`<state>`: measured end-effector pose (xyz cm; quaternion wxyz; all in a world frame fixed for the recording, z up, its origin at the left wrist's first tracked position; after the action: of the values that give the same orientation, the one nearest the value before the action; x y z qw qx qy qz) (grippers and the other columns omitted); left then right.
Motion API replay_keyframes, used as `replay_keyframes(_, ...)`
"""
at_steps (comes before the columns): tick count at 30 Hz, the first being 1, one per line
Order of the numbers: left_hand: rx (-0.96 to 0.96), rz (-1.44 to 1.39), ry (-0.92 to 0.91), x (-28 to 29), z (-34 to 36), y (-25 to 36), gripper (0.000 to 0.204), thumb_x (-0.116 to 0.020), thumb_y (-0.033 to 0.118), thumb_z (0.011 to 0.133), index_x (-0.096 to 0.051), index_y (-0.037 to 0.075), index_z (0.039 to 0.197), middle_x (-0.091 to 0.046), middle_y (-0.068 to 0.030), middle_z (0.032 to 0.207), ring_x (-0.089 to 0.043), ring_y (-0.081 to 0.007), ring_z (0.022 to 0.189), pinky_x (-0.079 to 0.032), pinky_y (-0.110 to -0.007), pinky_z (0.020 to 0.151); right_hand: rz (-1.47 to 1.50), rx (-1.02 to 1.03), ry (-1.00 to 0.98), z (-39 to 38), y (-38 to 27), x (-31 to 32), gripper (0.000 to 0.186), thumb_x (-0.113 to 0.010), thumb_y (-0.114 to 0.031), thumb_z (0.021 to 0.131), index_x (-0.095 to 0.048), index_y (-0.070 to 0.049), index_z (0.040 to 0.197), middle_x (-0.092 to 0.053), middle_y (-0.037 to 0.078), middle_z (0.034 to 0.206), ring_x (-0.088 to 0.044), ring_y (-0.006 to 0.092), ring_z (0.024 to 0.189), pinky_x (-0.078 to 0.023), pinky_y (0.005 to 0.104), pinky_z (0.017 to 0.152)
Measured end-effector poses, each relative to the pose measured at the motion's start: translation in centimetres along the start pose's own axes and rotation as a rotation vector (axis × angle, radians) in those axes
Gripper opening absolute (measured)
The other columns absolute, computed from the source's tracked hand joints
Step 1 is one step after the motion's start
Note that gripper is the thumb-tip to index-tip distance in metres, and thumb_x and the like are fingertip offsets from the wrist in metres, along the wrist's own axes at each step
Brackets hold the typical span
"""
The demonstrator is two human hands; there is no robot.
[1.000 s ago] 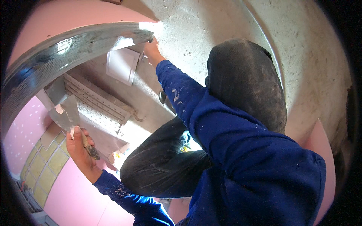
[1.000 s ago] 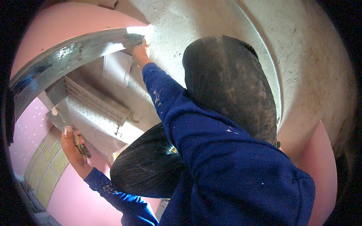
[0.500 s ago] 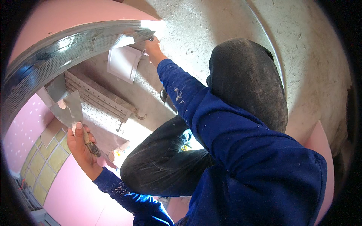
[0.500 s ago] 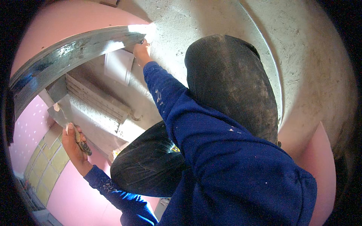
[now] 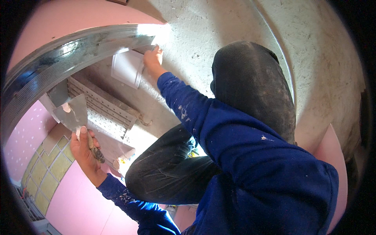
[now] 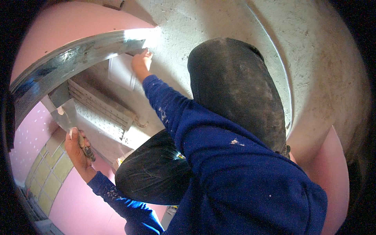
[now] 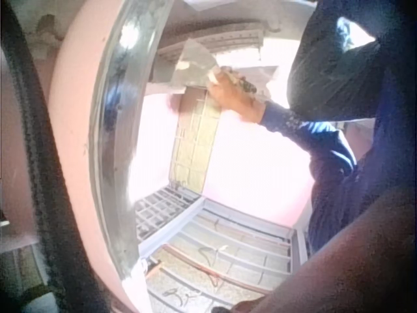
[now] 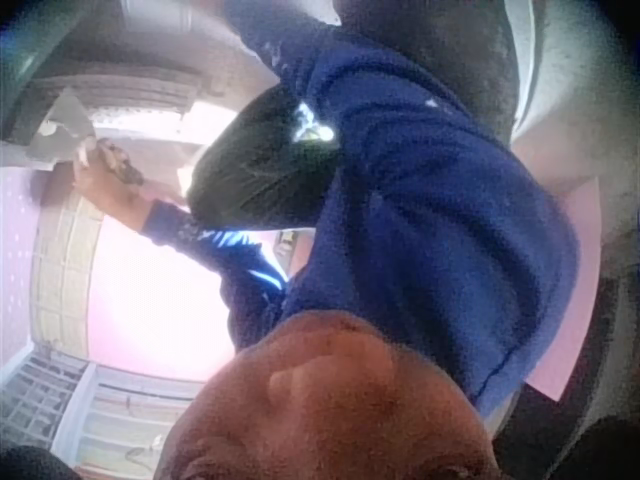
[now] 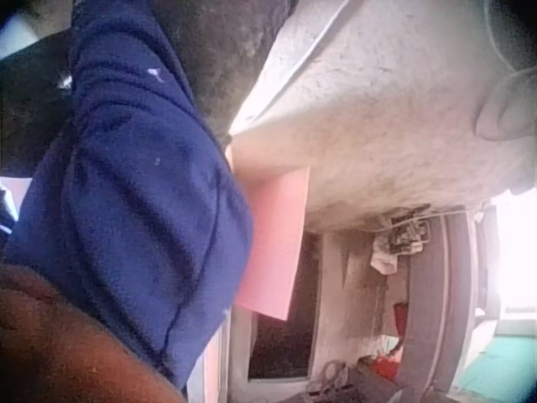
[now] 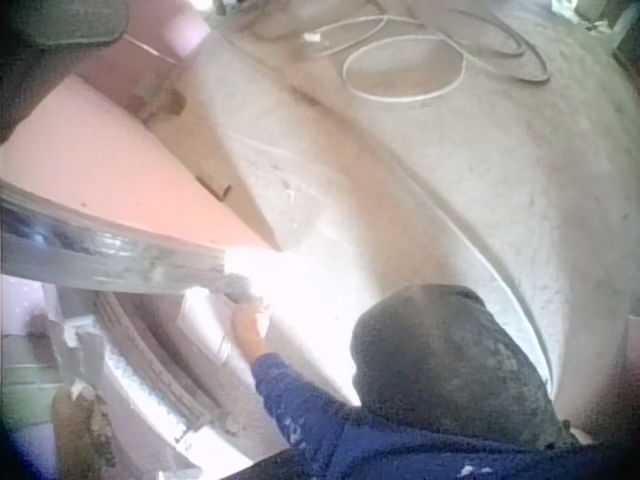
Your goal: The person applies plaster to a wall corner using a trowel and a hawk. They repeatedly scoop plaster from the hawk and smooth it onto the wall surface.
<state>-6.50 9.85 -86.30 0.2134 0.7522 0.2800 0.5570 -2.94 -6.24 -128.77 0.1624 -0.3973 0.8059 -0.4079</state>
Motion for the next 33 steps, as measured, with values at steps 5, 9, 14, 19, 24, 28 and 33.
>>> replay_keyframes(5,0.027,-0.004,-0.012,0.0,0.1,-0.4,0.028,-0.068,0.031,0.096,-0.057,0.007,0.104,-0.06,-0.0031,0.079,-0.052,-0.0076,0.053,-0.042,-0.021,0.048,0.507,-0.256,-0.122,2.6,2.1,0.7,0.042,-0.052,-0.017,0.093,-0.055,-0.009,0.134,-0.058,0.014,0.131,-0.048,0.0335,0.128,-0.041,0.0391,0.102)
replay_keyframes(9,0.011,-0.016,0.003,0.1,-0.2,-0.2,0.027,-0.067,0.03,0.096,-0.057,0.006,0.103,-0.06,-0.0033,0.079,-0.052,-0.0078,0.053,-0.041,-0.021,0.048,0.316,-0.21,-0.053,0.4,-1.0,2.1,0.058,-0.053,-0.014,0.09,-0.04,-0.006,0.146,-0.06,0.015,0.124,-0.052,0.0289,0.123,-0.043,0.0366,0.099)
replay_keyframes(14,-0.01,-0.011,-0.027,-0.1,-0.1,0.1,0.028,-0.066,0.034,0.096,-0.057,0.009,0.103,-0.06,-0.0015,0.079,-0.051,-0.0067,0.054,-0.041,-0.02,0.048,-0.42,0.099,-0.096,-1.9,-2.7,1.0,0.059,-0.051,-0.016,0.087,-0.041,0.002,0.143,-0.059,0.021,0.124,-0.054,0.0332,0.12,-0.043,0.0409,0.103)
replay_keyframes(19,0.037,-0.028,-0.002,0.2,0.0,-0.6,0.03,-0.068,0.033,0.095,-0.058,0.006,0.106,-0.06,-0.003,0.079,-0.051,-0.007,0.054,-0.04,-0.02,0.048,0.539,-0.271,0.099,0.5,4.3,2.6,0.054,-0.05,-0.019,0.087,-0.047,-0.008,0.14,-0.063,0.017,0.105,-0.059,0.0284,0.093,-0.047,0.0443,0.077)
replay_keyframes(24,0.035,-0.041,-0.011,0.1,-0.2,-0.7,0.03,-0.069,0.032,0.095,-0.058,0.007,0.106,-0.06,-0.0029,0.079,-0.052,-0.0071,0.054,-0.041,-0.02,0.048,0.608,-0.32,-0.058,0.8,4.4,2.1,0.067,-0.054,-0.019,0.083,-0.039,-0.001,0.146,-0.059,0.024,0.126,-0.066,0.034,0.1,-0.054,0.0419,0.084)
replay_keyframes(28,0.031,-0.043,-0.009,0.0,-0.1,-0.7,0.029,-0.068,0.031,0.096,-0.057,0.007,0.106,-0.06,-0.0029,0.079,-0.052,-0.0073,0.053,-0.041,-0.02,0.048,0.595,-0.285,0.061,0.7,3.9,3.3,0.053,-0.05,-0.016,0.084,-0.051,-0.004,0.135,-0.065,0.017,0.096,-0.062,0.023,0.075,-0.049,0.0425,0.058)
replay_keyframes(33,0.052,-0.034,-0.015,0.0,-0.1,-0.9,0.028,-0.067,0.031,0.096,-0.057,0.007,0.106,-0.06,-0.003,0.079,-0.051,-0.0073,0.053,-0.041,-0.019,0.048,0.409,-0.289,0.071,3.2,5.5,1.5,0.05,-0.051,-0.018,0.085,-0.053,-0.004,0.132,-0.066,0.016,0.095,-0.06,0.0194,0.067,-0.047,0.0375,0.052)
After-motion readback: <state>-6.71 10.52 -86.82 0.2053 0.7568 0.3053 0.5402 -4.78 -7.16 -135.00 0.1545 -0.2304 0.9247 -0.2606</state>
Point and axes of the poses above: each hand's wrist, its own z-axis towards the middle knuckle, its own x-axis out of the back of the hand, y = z × x, the point moved 10 cm from there along z, towards the middle knuckle
